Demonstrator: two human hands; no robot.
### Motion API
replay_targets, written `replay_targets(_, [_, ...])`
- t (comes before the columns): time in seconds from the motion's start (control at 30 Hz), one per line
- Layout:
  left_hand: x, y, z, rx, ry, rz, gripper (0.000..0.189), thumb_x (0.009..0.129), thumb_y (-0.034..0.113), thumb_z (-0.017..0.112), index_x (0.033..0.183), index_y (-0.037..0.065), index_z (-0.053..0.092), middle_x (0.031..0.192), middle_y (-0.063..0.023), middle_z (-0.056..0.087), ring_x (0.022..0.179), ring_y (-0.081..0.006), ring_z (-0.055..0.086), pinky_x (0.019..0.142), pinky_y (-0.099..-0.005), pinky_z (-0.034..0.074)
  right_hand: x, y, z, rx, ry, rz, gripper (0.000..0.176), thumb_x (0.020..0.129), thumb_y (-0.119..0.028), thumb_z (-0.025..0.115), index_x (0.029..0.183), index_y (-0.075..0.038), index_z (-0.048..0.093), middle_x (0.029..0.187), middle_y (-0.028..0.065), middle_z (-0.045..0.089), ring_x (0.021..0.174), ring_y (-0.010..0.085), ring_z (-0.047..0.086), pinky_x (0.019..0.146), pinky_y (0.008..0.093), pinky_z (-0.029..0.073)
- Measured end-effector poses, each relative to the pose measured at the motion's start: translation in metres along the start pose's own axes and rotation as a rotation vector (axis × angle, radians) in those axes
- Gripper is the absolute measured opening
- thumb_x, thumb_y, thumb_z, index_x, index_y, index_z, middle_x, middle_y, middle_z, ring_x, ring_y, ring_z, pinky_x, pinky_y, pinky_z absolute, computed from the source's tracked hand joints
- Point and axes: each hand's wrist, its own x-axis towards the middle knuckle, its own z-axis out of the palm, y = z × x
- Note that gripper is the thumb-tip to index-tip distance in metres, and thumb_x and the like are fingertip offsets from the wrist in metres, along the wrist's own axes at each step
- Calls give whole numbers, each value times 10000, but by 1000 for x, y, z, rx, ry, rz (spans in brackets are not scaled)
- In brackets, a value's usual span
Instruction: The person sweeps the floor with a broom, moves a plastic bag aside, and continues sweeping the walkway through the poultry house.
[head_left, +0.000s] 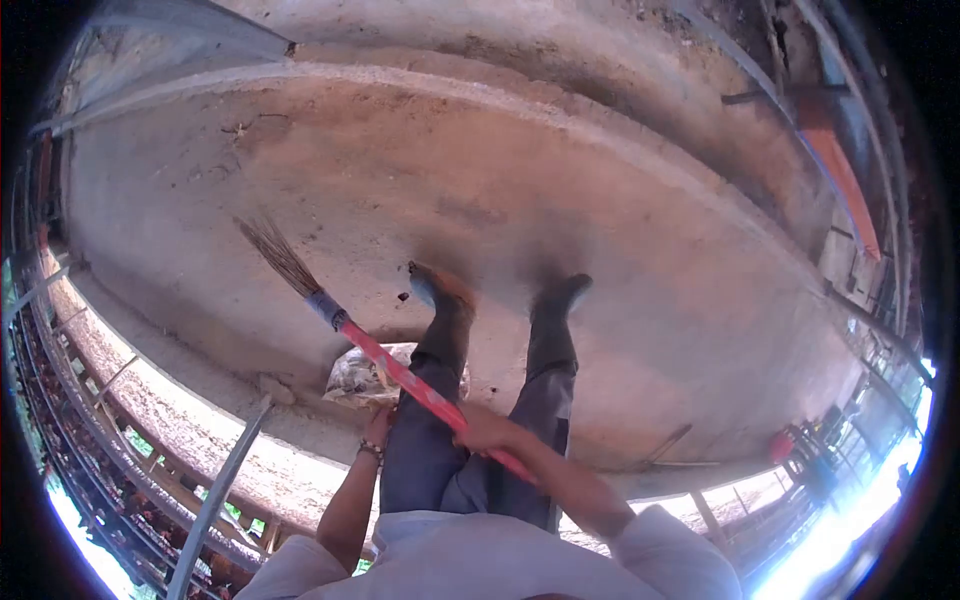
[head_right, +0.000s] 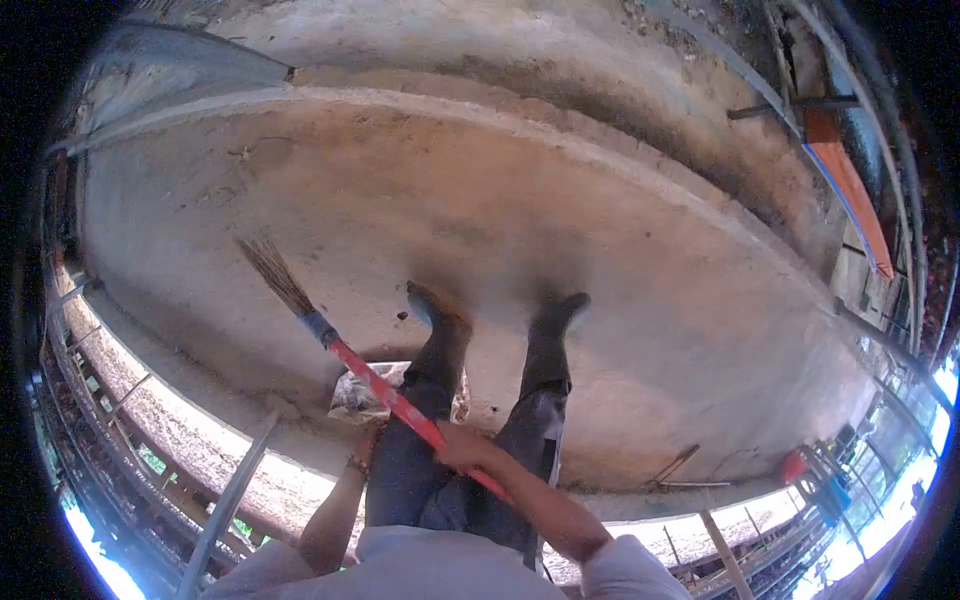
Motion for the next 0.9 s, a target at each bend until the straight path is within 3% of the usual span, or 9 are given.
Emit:
replay_targets(0.07, [-4,36,1,-193,81,-178,226,869,221,476,1040,127,590,882,-36,619,770,-165,597,703,-313,460,-67,-17,0,222,18,132,505,678,-80,630,1156,-39,474,885,90,571,666,154,566,540,287,455])
replay_targets(0.2, [-2,23,-19,-368,119,-358,223,842,204,508,1040,141,589,836,-38,616,753,-148,593,665,-309,459,-205,28,25,571,560,288,455,694,-54,672,1116,-49,501,741,26,543,567,102,525,482,257,471])
replay_targets(0.3, [18,-46,-43,-16,26,-56,227,823,238,525,1000,124,608,805,-60,608,736,-169,587,681,-323,451,-228,90,3,754,874,393,109,769,-28,512,869,-39,553,598,23,519,456,119,501,397,265,428])
replay_targets(0.4, [28,-87,-51,639,-38,487,241,807,271,537,953,103,631,773,-80,602,717,-189,579,695,-330,443,-119,183,-73,670,1106,219,149,773,-51,495,633,-102,504,515,-21,431,389,116,425,355,273,358])
replay_targets(0.43, [24,-82,-48,472,15,287,234,811,262,538,931,87,636,765,-79,605,716,-191,575,694,-322,440,-57,161,-77,609,940,177,15,748,-81,530,744,-74,517,617,16,476,502,143,475,443,295,399])
replay_targets(0.5, [23,-73,-34,129,105,-94,229,818,244,538,887,55,646,750,-77,611,715,-195,569,691,-304,433,68,108,-83,480,621,61,299,698,-140,599,965,-19,545,819,89,567,728,197,575,619,339,480])
replay_targets(0.63, [6,-9,-31,136,188,41,258,825,267,542,877,39,651,738,-68,615,681,-151,557,633,-270,424,180,-100,-42,-210,138,-30,402,624,-64,550,1011,36,505,656,131,587,470,243,576,446,342,465])
replay_targets(0.77, [8,-2,-34,-228,181,-281,295,832,311,520,909,59,651,754,-55,617,651,-118,553,575,-250,424,129,-147,-21,-248,129,-192,453,668,-95,588,1095,-6,465,686,95,577,467,196,550,426,317,445])
replay_targets(0.9, [7,0,-44,-544,127,-420,287,838,298,488,924,76,647,756,-52,622,646,-123,560,537,-257,431,-59,-130,-7,108,119,182,500,729,-175,658,1171,-34,472,830,49,535,664,150,532,554,290,452])
